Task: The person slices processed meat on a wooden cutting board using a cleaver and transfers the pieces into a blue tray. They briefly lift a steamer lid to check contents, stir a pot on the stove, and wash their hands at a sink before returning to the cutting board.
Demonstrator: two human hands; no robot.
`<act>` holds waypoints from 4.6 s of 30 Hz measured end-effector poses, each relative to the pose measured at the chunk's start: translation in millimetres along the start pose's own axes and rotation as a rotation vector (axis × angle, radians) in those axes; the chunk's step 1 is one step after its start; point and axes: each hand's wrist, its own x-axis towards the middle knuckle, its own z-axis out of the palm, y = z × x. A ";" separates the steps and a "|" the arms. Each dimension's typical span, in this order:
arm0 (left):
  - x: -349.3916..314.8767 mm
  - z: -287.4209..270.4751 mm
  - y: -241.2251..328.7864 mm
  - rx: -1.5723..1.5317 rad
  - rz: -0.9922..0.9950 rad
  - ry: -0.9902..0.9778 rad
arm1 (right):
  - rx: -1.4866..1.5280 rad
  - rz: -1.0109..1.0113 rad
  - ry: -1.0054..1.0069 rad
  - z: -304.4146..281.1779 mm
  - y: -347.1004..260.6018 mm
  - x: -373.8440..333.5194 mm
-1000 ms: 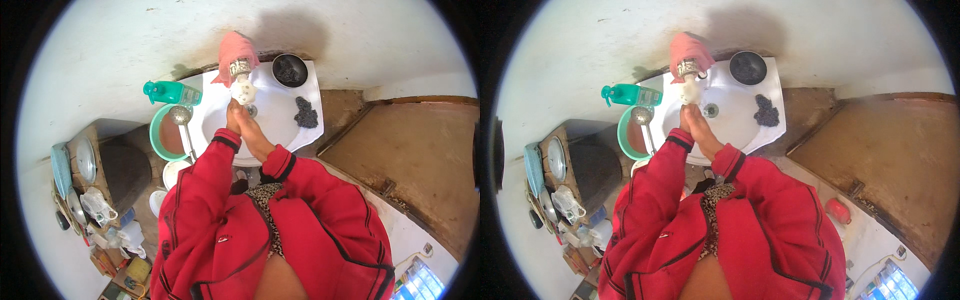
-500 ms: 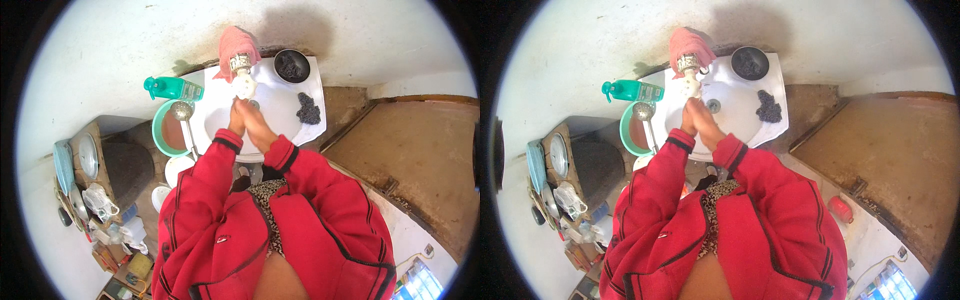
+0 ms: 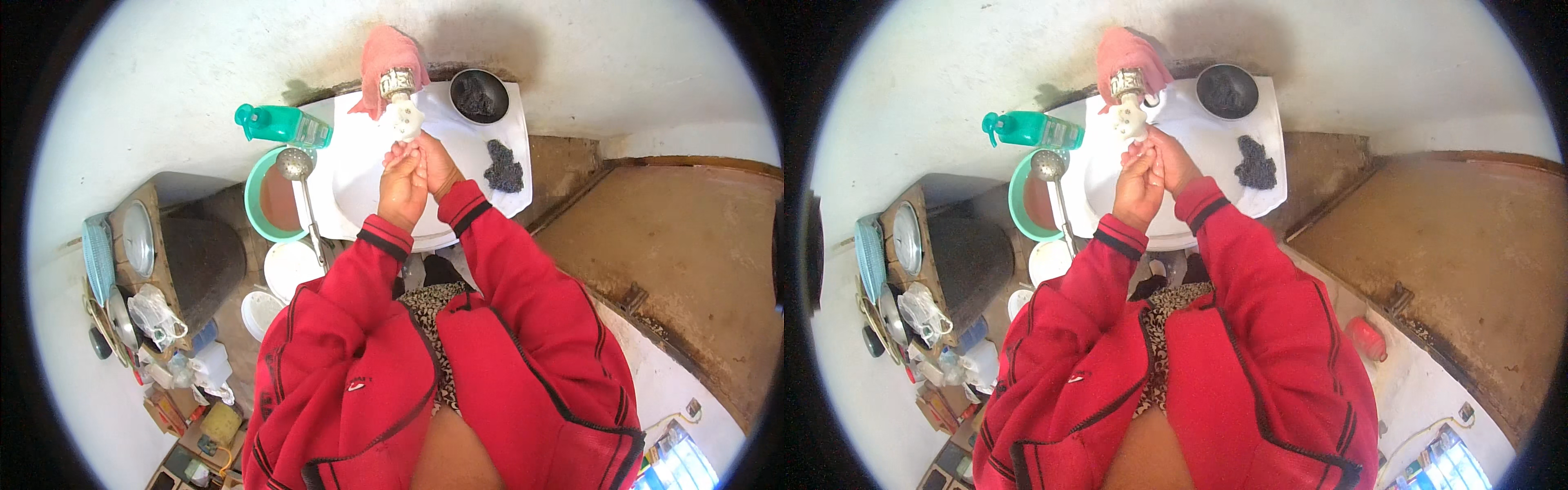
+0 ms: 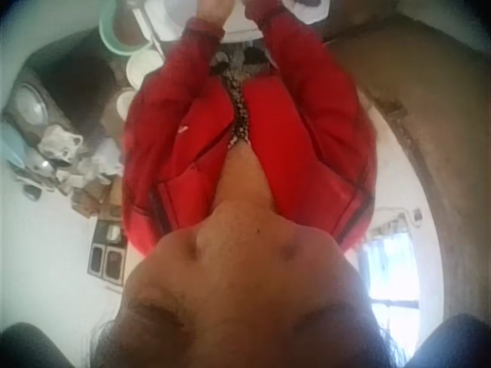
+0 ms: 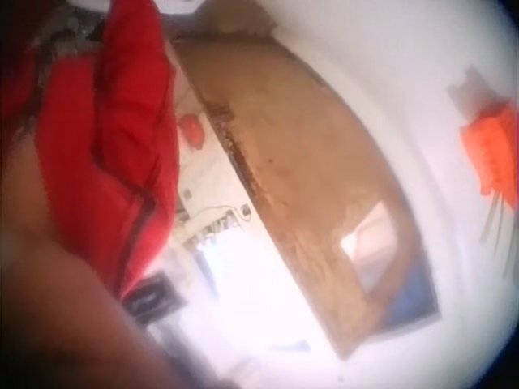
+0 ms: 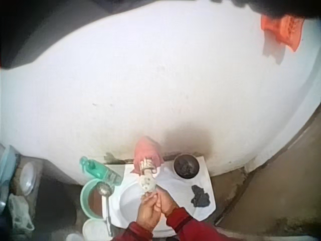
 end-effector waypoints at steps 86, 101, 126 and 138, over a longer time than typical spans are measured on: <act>-9.4 96.4 220.8 1.044 0.621 -0.294 | -2.054 -1.019 0.081 161.2 -25.5 -76.9; -102.3 144.0 213.3 1.490 0.599 -0.867 | -1.760 -1.363 -0.072 243.7 -65.8 -71.9; -232.2 160.7 -0.5 0.804 0.342 -1.443 | 0.195 -1.414 -0.561 127.6 23.9 -263.8; -381.9 129.4 -84.1 0.822 -0.188 -1.693 | -0.422 -1.407 0.603 13.8 67.9 -490.4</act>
